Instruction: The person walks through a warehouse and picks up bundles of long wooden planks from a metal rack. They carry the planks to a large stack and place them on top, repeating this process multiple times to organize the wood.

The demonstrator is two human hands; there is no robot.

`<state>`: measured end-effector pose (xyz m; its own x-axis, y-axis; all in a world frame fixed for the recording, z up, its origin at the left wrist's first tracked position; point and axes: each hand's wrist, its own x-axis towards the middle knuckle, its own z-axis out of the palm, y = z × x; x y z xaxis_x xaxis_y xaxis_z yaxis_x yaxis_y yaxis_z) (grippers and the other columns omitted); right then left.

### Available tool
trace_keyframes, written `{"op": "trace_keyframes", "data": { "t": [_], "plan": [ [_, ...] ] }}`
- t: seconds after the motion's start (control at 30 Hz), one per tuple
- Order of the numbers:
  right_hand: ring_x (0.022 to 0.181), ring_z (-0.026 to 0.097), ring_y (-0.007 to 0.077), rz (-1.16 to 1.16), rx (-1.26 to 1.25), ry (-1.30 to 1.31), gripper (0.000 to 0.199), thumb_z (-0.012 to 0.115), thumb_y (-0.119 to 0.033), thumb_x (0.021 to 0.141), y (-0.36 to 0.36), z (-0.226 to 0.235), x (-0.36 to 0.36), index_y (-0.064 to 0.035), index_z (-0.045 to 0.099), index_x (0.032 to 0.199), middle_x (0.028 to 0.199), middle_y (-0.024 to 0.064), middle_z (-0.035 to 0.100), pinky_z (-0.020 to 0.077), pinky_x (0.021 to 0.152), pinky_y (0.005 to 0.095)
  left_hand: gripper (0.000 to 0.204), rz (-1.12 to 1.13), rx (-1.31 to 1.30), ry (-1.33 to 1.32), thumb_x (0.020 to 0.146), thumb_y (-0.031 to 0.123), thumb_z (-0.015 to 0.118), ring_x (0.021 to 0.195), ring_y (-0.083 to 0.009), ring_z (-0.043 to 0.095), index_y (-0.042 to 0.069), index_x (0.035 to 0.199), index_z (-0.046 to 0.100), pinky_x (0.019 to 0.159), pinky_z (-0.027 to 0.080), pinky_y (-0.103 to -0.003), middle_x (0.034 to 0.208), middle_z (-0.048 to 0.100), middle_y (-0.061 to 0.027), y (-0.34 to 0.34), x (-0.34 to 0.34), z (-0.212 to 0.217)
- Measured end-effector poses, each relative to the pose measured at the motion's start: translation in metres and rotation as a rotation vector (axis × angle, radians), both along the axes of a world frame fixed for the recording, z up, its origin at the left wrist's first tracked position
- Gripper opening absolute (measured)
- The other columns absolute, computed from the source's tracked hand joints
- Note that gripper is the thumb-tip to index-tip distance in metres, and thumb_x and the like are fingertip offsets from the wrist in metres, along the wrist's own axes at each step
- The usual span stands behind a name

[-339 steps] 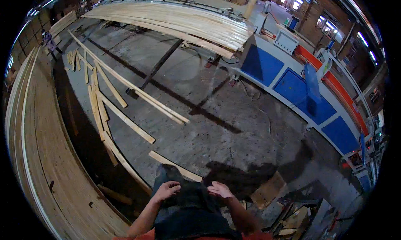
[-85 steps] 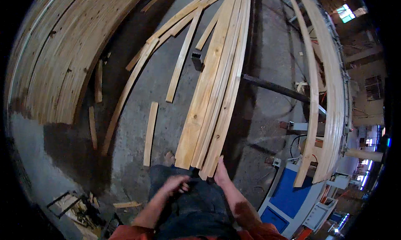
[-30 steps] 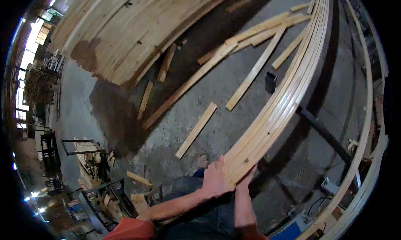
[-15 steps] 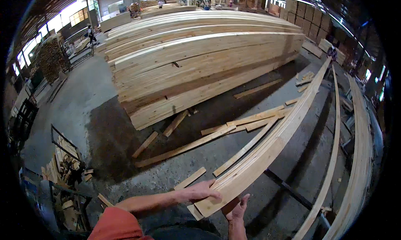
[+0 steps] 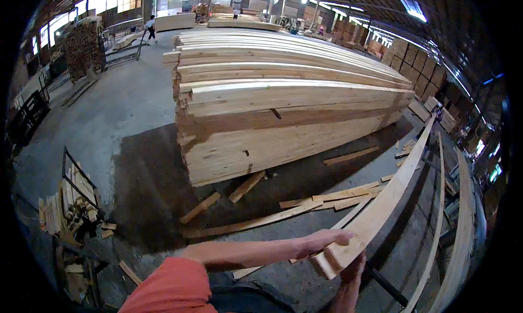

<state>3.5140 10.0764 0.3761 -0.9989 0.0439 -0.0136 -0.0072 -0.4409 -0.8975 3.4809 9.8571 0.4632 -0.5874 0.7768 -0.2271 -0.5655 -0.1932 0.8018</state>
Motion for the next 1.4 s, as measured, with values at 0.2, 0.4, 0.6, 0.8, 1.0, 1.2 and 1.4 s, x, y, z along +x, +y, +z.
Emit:
{"op": "trace_keyframes", "data": {
  "t": [0.2,0.4,0.6,0.8,1.0,1.2,1.4],
  "plan": [
    [0.118,0.057,0.0272,0.086,-0.064,0.027,0.052,0.046,-0.036,0.101,-0.091,0.046,-0.104,-0.0018,0.045,0.14,0.131,0.0138,0.057,0.0474,0.101,0.0403,0.073,-0.025,-0.099,-0.029,0.09,0.06,0.056,0.089,-0.0231,0.069,0.007,0.139,0.044,0.076,0.061,-0.043,0.129,0.055,-0.0101,-0.12,-0.088,0.085],
    [0.123,0.054,0.0246,-0.043,0.92,0.364,0.054,0.05,-0.041,0.1,-0.239,0.106,-0.206,-0.0015,0.049,0.138,0.136,0.011,0.056,0.0447,0.104,0.0375,0.064,0.075,0.021,-0.013,0.094,0.055,0.055,0.109,-0.0188,0.063,0.011,0.14,0.046,0.09,0.054,-0.035,0.118,0.064,-0.0057,-0.244,-0.203,0.089],
    [0.108,0.064,0.024,0.081,-0.194,0.057,0.056,0.063,-0.044,0.093,-0.353,0.104,-0.348,-0.0003,0.056,0.129,0.121,0.0116,0.065,0.0536,0.091,0.0399,0.074,0.347,0.191,0.487,0.09,0.053,0.061,0.121,-0.0232,0.055,0.002,0.14,0.043,0.104,0.042,-0.036,0.132,0.055,-0.0143,-0.386,-0.309,0.09],
    [0.096,0.069,0.0204,0.192,-0.237,0.168,0.044,0.062,-0.033,0.096,-0.464,0.148,-0.473,0.0022,0.058,0.122,0.112,0.0127,0.068,0.0573,0.082,0.032,0.076,0.341,0.298,0.007,0.091,0.033,0.067,0.128,-0.0224,0.047,0.0,0.149,0.032,0.108,0.036,-0.038,0.142,0.048,-0.0155,-0.504,-0.418,0.157],
    [0.074,0.059,0.0121,0.184,-0.27,0.191,0.026,0.069,-0.029,0.093,-0.577,0.264,-0.552,-0.0058,0.06,0.088,0.081,0.0021,0.059,0.0582,0.076,0.0331,0.072,0.515,0.238,0.265,0.093,0.037,0.063,0.128,-0.023,0.048,0.0,0.148,0.034,0.108,0.038,-0.039,0.141,0.049,-0.0155,-0.61,-0.514,0.242],
    [0.079,0.06,0.012,0.212,-0.295,0.31,0.031,0.065,-0.035,0.096,-0.664,0.32,-0.621,-0.0047,0.062,0.089,0.084,0.0017,0.061,0.0568,0.077,0.0299,0.068,0.571,0.25,0.474,0.095,0.04,0.058,0.128,-0.0237,0.049,0.001,0.146,0.037,0.107,0.039,-0.04,0.139,0.051,-0.0154,-0.708,-0.581,0.307],
    [0.081,0.063,0.0121,0.249,-0.271,0.368,0.037,0.062,-0.037,0.097,-0.752,0.333,-0.662,0.0002,0.064,0.097,0.09,0.0044,0.064,0.0583,0.075,0.0265,0.066,0.555,0.262,0.542,0.096,0.043,0.054,0.128,-0.0244,0.05,0.001,0.145,0.039,0.107,0.041,-0.041,0.138,0.053,-0.0154,-0.81,-0.629,0.317]
  ]
}}
